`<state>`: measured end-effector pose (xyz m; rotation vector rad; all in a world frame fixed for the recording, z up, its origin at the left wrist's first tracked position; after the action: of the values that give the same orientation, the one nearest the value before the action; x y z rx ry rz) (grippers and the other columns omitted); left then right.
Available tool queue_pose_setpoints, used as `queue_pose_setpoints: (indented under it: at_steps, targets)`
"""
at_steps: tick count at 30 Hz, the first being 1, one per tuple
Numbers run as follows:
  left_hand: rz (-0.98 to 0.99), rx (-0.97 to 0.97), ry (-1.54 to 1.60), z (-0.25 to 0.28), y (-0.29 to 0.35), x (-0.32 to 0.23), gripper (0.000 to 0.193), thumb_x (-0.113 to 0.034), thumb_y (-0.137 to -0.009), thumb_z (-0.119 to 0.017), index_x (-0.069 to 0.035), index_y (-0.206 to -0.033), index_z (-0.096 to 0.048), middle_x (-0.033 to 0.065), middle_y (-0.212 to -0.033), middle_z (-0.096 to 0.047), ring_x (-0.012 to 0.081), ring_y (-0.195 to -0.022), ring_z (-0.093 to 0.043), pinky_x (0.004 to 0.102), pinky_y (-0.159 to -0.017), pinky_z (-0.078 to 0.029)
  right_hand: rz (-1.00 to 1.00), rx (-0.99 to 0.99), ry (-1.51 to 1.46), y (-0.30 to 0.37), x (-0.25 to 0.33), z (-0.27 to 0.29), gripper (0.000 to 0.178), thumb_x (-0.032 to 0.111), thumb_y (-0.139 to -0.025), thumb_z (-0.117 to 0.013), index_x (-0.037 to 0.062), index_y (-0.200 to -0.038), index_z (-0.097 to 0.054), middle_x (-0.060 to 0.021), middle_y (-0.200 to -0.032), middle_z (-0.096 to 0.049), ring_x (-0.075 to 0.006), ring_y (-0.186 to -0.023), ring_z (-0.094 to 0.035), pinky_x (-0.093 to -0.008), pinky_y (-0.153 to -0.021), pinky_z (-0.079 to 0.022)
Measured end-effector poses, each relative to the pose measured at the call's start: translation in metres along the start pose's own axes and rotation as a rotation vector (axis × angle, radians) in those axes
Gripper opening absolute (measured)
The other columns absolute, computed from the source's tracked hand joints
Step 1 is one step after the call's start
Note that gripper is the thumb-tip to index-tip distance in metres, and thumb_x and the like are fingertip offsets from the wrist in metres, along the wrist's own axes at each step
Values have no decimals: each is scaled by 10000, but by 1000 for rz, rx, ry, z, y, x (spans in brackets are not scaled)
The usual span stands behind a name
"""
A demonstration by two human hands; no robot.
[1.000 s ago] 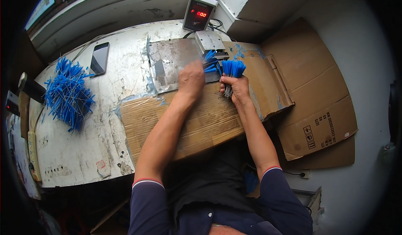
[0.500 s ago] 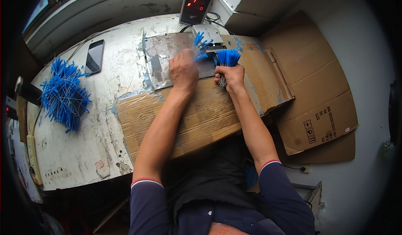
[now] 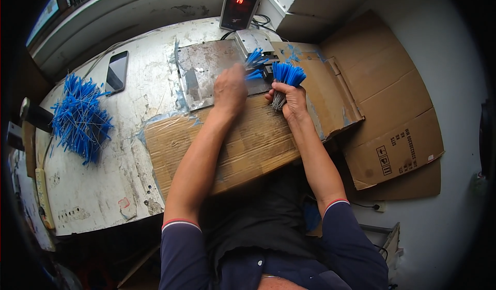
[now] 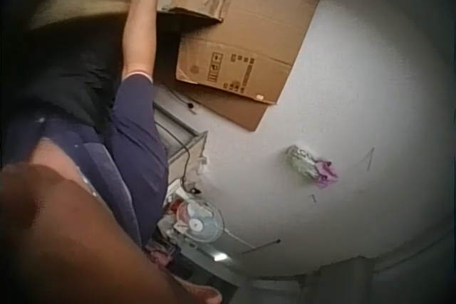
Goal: Manually assemble and secure blue brush-like components using a small workbench fixture.
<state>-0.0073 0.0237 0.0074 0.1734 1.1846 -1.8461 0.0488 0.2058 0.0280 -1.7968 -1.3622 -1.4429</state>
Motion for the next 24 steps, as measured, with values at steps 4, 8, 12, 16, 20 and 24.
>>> queue_pose_setpoints:
  at_steps: [4,8,12,16,20,24]
  targets:
    - [7,38,-13,1,0,-1,50,-99,-966,-575,-49,-961,-578,172,-786,-656,363,-757,-642,477,-714,-502,-51,57,36,1,2,7,197,-74,-740,-767,-30,-907,-671,-126,-806,-694,-249,-615,-707,-417,-575,-649]
    - [-8,51,-31,3,0,-4,33,-80,-936,-589,-54,-955,-581,165,-784,-649,352,-771,-644,467,-714,-508,-101,121,73,6,6,6,215,-73,-744,-771,-31,-926,-666,-132,-811,-698,-269,-637,-718,-443,-588,-649]
    - [-100,74,-106,2,1,-6,42,-56,-906,-575,-50,-947,-579,150,-806,-646,328,-796,-647,443,-715,-521,-129,133,69,10,8,3,154,-53,-806,-741,-42,-933,-655,-138,-781,-681,-263,-690,-719,-440,-645,-649]
    - [-143,102,-167,0,2,-10,52,-54,-898,-558,-43,-947,-573,143,-826,-648,321,-799,-660,438,-712,-530,-130,117,33,10,5,6,144,-38,-817,-729,-39,-940,-655,-141,-785,-682,-263,-703,-719,-434,-641,-644]
    - [-43,71,-117,1,1,-9,42,-75,-947,-539,-45,-959,-567,154,-822,-668,319,-770,-679,446,-689,-531,-200,168,46,14,4,3,137,-1,-832,-728,-35,-944,-658,-135,-783,-687,-254,-691,-715,-409,-612,-629]
    - [248,1,207,-2,-7,-5,123,-165,-1027,-536,-59,-994,-590,129,-795,-700,273,-676,-679,407,-630,-518,-220,279,164,20,4,-6,154,12,-823,-747,-30,-945,-663,-125,-778,-691,-247,-645,-706,-390,-579,-621]
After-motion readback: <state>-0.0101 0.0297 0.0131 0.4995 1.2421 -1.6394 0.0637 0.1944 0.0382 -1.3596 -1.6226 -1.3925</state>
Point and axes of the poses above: each hand's wrist, its own y-axis away from the middle knuckle, its own z-axis out of the back of the hand, x = y × z, the point moved 2 cm from there along -y, towards the middle knuckle
